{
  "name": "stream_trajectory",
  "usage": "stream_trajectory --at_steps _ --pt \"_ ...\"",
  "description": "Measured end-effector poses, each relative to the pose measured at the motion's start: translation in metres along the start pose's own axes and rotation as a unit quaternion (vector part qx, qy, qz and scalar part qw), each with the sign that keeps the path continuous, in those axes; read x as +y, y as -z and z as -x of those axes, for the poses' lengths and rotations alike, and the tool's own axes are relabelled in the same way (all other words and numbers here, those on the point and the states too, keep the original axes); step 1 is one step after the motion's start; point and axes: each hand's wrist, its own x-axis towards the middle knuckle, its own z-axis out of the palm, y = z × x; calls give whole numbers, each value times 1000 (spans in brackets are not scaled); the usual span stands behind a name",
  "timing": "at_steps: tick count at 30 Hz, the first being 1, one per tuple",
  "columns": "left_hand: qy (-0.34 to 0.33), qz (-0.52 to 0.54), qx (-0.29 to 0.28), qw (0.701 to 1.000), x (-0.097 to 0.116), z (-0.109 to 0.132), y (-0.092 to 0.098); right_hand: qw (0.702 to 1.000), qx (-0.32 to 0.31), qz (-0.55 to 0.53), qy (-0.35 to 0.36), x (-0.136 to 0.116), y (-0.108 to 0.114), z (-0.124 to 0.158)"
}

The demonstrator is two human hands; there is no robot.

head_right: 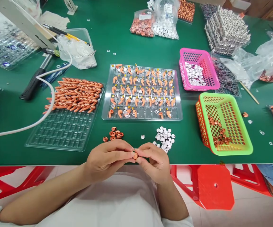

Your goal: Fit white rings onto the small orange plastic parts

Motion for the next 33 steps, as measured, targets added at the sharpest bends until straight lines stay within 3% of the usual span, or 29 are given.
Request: stream_trajectory --at_steps 18,33 --pt "-15 -17 -15 1000 -6 6 1 991 -34 123 41 -11 1 -5" --pt "-30 -66 -23 997 -8 9 -1 995 -30 90 -16 -10 1 -3"
